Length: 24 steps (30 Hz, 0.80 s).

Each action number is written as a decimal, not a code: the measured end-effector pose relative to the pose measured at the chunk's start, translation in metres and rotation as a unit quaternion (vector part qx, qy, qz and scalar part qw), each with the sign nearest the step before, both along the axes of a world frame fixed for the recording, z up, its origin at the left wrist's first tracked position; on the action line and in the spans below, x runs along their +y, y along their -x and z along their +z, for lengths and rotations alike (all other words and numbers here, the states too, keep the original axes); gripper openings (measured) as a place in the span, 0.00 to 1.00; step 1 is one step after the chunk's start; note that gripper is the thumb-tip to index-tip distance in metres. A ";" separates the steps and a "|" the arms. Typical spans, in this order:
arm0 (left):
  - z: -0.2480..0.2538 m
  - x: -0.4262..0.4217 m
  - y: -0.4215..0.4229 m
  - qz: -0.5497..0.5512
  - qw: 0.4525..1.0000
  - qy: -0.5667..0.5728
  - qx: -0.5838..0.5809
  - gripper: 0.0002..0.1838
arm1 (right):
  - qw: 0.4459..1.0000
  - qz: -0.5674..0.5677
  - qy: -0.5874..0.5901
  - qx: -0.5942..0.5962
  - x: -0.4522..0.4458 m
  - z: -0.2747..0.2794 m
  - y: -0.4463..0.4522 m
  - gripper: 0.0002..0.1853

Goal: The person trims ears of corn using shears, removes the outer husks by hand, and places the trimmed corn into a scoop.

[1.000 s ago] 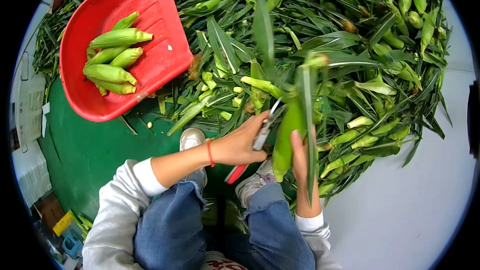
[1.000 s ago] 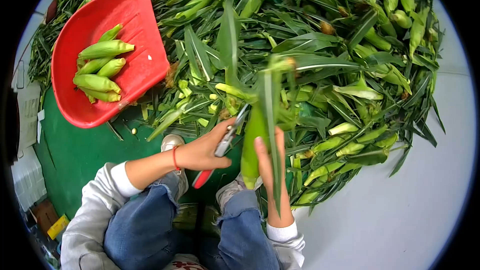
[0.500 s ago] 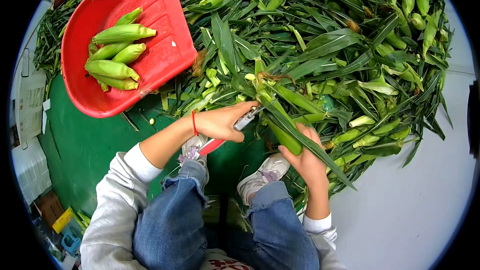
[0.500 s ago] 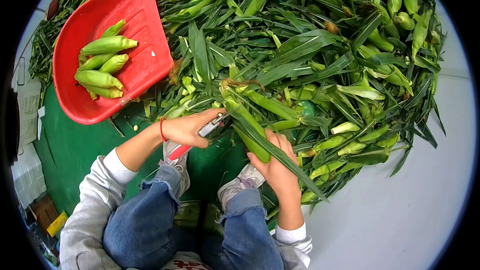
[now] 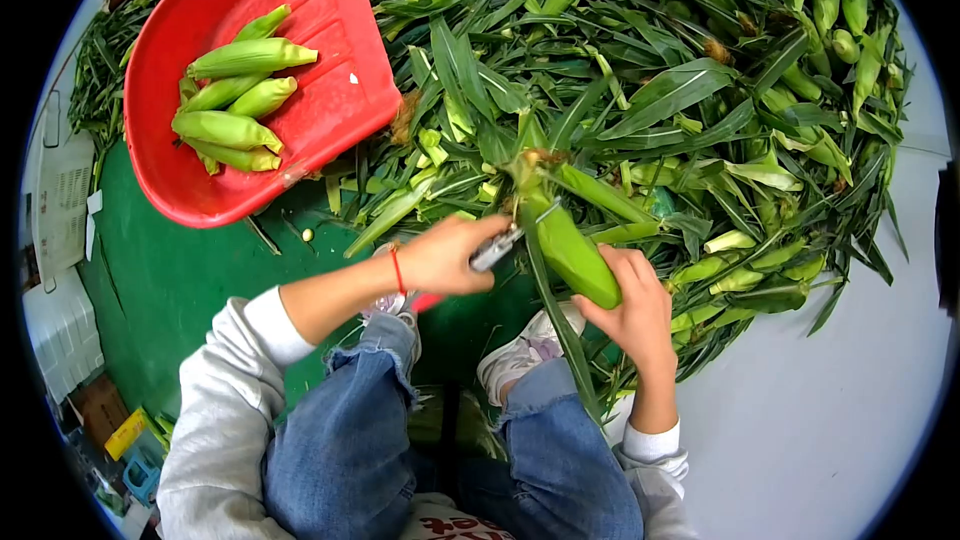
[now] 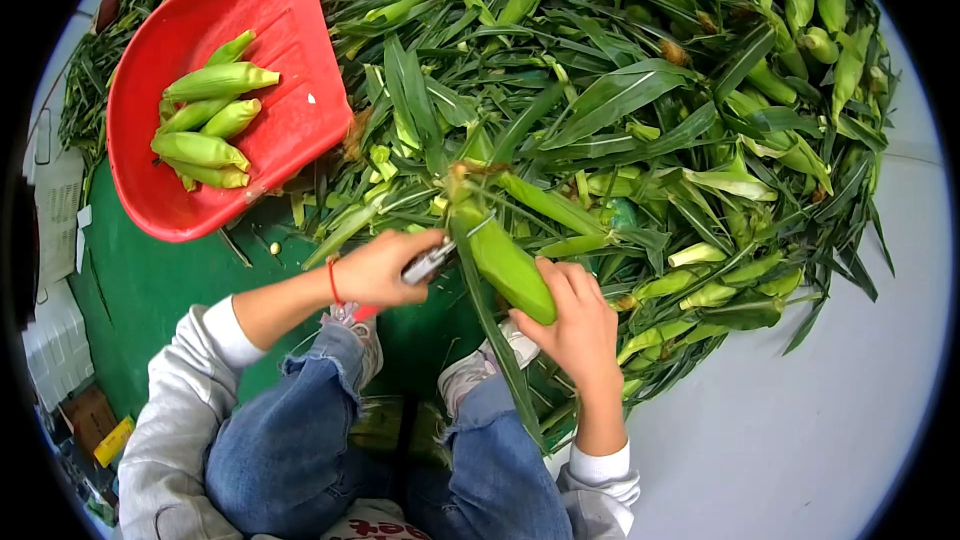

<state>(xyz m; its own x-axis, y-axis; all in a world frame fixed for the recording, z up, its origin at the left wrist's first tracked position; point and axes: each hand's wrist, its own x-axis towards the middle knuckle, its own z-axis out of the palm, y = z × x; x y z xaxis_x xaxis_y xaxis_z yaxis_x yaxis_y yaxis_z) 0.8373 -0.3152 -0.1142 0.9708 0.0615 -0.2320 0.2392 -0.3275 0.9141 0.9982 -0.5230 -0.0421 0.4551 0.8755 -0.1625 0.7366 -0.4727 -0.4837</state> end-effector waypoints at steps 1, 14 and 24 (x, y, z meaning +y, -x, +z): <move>-0.006 0.008 -0.001 0.032 0.997 -0.065 0.038 0.28 | 1.000 -0.005 -0.009 0.029 -0.004 -0.001 -0.005 0.31; 0.036 0.005 -0.014 0.144 0.887 0.419 0.132 0.20 | 0.917 -0.147 -0.197 0.314 -0.013 -0.040 0.014 0.37; 0.058 -0.007 -0.029 0.225 0.892 0.393 0.011 0.22 | 0.990 -0.022 -0.125 0.061 0.003 -0.021 0.025 0.35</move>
